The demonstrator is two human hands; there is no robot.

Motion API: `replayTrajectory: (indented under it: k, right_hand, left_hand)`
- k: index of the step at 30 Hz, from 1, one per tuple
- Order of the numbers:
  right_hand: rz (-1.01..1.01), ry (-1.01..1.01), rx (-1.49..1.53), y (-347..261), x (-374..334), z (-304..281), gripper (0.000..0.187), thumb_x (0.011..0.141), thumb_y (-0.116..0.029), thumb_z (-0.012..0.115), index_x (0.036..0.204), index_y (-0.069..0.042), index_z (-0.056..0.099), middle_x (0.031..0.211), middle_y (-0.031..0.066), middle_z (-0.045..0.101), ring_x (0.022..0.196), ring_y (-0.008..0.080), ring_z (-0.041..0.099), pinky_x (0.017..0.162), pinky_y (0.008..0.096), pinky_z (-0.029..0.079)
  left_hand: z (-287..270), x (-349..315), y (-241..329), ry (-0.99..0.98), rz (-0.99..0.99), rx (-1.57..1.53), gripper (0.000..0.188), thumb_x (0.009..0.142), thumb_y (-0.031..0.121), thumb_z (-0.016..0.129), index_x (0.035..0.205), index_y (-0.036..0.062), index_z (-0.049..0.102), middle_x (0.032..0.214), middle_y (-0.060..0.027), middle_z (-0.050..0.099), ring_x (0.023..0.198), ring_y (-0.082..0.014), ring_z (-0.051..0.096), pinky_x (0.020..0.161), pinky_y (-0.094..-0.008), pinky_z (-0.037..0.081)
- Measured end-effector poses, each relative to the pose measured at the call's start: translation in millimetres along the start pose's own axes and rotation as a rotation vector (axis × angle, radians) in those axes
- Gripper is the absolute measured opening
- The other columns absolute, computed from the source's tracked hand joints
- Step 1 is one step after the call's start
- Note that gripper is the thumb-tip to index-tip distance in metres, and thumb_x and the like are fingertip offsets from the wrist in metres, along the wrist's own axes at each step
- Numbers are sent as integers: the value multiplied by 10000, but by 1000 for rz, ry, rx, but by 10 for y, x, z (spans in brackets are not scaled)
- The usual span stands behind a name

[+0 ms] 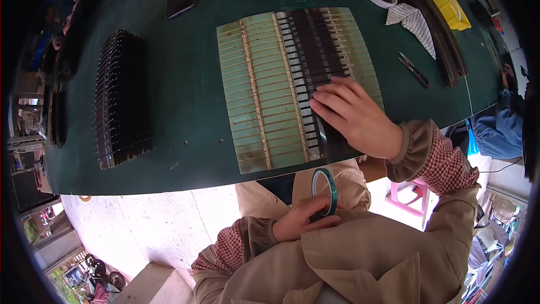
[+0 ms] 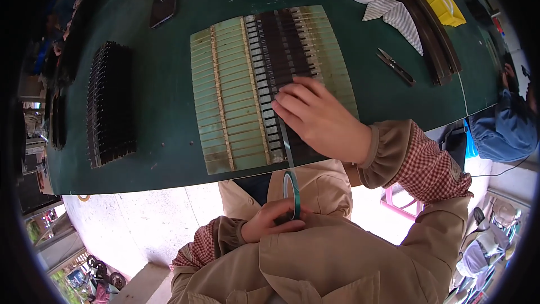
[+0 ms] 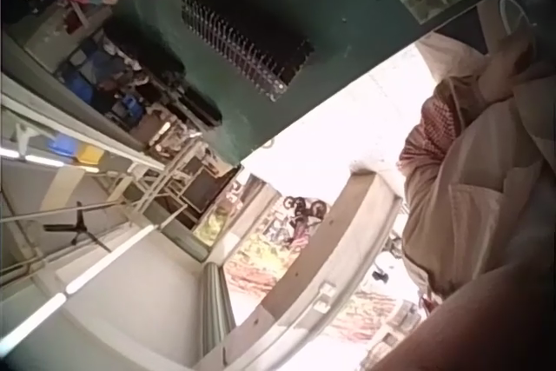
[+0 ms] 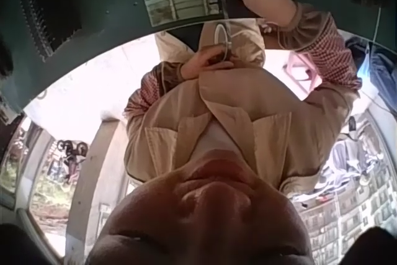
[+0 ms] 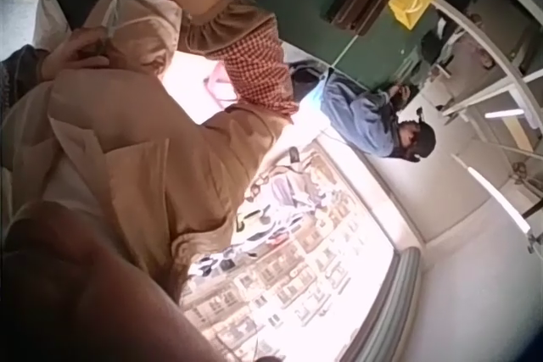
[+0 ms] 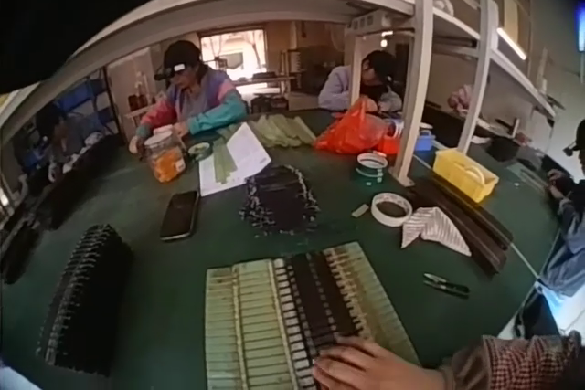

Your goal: The person picks small electronic components from bundles and inserts them into an assembly jig.

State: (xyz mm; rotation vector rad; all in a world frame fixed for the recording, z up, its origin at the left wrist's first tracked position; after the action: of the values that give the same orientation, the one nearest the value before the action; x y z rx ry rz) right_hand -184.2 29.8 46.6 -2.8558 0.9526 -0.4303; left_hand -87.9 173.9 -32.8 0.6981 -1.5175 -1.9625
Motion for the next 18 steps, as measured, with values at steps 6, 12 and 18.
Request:
replayTrajectory:
  k: [6, 12, 18]
  right_hand:
    - [15, -22, 44, 119, -43, -32, 566, 703, 7, 558, 1268, -6, 548, 1257, 147, 509, 1176, 347, 480, 1009, 445, 394]
    - [-47, -60, -20, -123, -93, 102, 576, 695, -23, 569, 1270, -46, 559, 1265, 146, 506, 1177, 343, 476, 1039, 459, 370]
    - [-97, -45, 27, -109, -62, -47, 557, 695, -57, 572, 1252, -43, 572, 1249, 150, 517, 1175, 331, 480, 1045, 465, 374]
  left_hand:
    - [-8, 32, -10, -3, 22, 3, 285, 902, 85, 660, 1169, 13, 591, 911, -57, 632, 787, -115, 611, 673, -245, 482]
    - [-22, 19, -6, 36, 17, 2, 287, 902, 92, 661, 1172, 22, 592, 896, -53, 629, 782, -110, 610, 670, -242, 477]
    - [-28, 29, -14, 59, 22, -23, 280, 903, 86, 657, 1170, 25, 592, 899, -54, 631, 789, -106, 611, 672, -244, 481]
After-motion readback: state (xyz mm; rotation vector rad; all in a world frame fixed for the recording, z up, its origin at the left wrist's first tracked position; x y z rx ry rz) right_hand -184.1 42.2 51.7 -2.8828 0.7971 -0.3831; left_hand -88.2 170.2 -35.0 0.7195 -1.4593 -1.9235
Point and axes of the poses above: each hand's wrist, its own x-axis towards the middle knuckle, its own z-axis out of the palm, y = z × x, the point moved 7 cm from there along x, towards the middle knuckle
